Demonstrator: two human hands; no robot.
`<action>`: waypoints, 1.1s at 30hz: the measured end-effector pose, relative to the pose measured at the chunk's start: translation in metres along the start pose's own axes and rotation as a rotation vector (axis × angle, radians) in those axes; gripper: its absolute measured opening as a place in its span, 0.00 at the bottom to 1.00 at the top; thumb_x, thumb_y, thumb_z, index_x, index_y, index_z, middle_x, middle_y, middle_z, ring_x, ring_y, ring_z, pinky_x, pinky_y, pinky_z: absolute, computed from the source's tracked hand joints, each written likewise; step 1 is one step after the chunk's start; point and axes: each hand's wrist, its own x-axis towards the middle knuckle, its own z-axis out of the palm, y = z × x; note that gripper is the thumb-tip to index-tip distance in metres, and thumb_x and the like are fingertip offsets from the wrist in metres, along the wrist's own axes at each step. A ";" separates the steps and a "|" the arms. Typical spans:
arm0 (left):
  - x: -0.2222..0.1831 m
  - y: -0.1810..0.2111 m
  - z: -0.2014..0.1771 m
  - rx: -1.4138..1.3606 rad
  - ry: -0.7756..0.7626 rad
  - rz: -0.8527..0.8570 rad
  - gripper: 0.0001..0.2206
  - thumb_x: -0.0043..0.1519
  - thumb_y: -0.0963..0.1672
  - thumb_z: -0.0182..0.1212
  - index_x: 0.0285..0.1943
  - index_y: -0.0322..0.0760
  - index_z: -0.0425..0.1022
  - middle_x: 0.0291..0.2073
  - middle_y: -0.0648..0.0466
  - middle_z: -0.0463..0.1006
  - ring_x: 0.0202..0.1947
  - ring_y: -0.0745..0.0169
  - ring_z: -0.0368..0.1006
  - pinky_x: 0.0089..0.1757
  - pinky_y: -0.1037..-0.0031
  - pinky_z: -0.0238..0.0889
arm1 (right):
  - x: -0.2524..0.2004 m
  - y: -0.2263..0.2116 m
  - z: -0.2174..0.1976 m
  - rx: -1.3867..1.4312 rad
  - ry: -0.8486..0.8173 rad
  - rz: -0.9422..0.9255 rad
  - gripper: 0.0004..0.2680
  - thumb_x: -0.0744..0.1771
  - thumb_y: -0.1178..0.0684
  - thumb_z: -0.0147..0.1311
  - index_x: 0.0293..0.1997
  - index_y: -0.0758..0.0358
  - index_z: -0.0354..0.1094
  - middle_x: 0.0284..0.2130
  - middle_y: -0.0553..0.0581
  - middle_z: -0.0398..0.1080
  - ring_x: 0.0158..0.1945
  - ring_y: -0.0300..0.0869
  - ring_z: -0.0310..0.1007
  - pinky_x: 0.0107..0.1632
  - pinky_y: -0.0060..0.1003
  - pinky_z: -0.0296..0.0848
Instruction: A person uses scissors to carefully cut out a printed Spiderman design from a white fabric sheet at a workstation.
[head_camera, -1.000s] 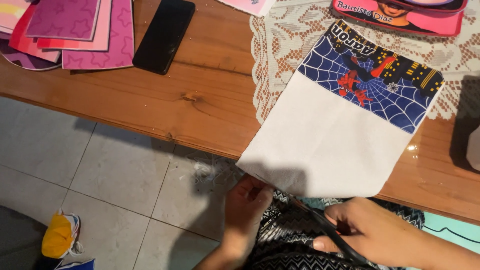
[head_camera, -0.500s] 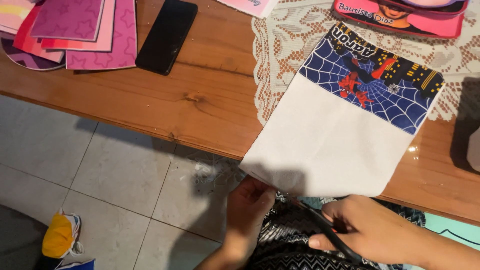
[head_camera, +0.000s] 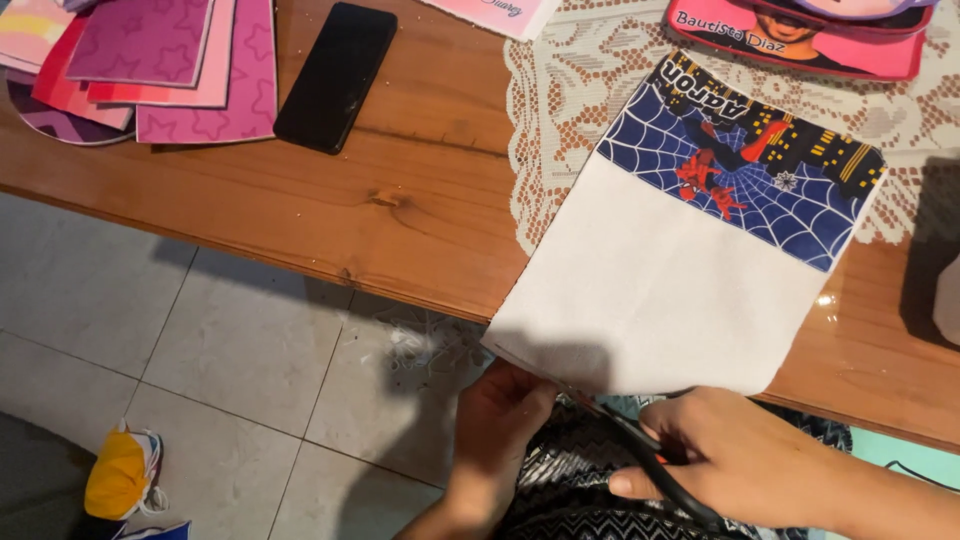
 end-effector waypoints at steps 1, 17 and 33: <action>0.000 0.000 -0.001 -0.010 -0.022 0.001 0.05 0.55 0.38 0.64 0.26 0.37 0.75 0.23 0.54 0.79 0.28 0.69 0.70 0.35 0.72 0.65 | 0.000 -0.002 -0.001 0.016 -0.005 -0.006 0.20 0.60 0.23 0.66 0.22 0.46 0.72 0.14 0.41 0.69 0.23 0.31 0.63 0.31 0.30 0.63; 0.004 0.007 -0.006 -0.010 0.049 -0.005 0.03 0.58 0.37 0.61 0.34 0.32 0.81 0.29 0.55 0.82 0.34 0.71 0.69 0.40 0.73 0.62 | 0.005 0.002 0.006 0.034 -0.019 0.002 0.19 0.60 0.24 0.68 0.23 0.45 0.72 0.15 0.41 0.68 0.23 0.31 0.63 0.31 0.30 0.61; 0.004 0.003 -0.011 -0.007 0.039 0.055 0.04 0.56 0.39 0.63 0.28 0.36 0.76 0.22 0.57 0.75 0.28 0.72 0.64 0.34 0.73 0.58 | 0.006 -0.009 0.003 -0.027 -0.013 -0.007 0.19 0.61 0.22 0.66 0.23 0.44 0.73 0.16 0.41 0.69 0.24 0.31 0.64 0.33 0.29 0.65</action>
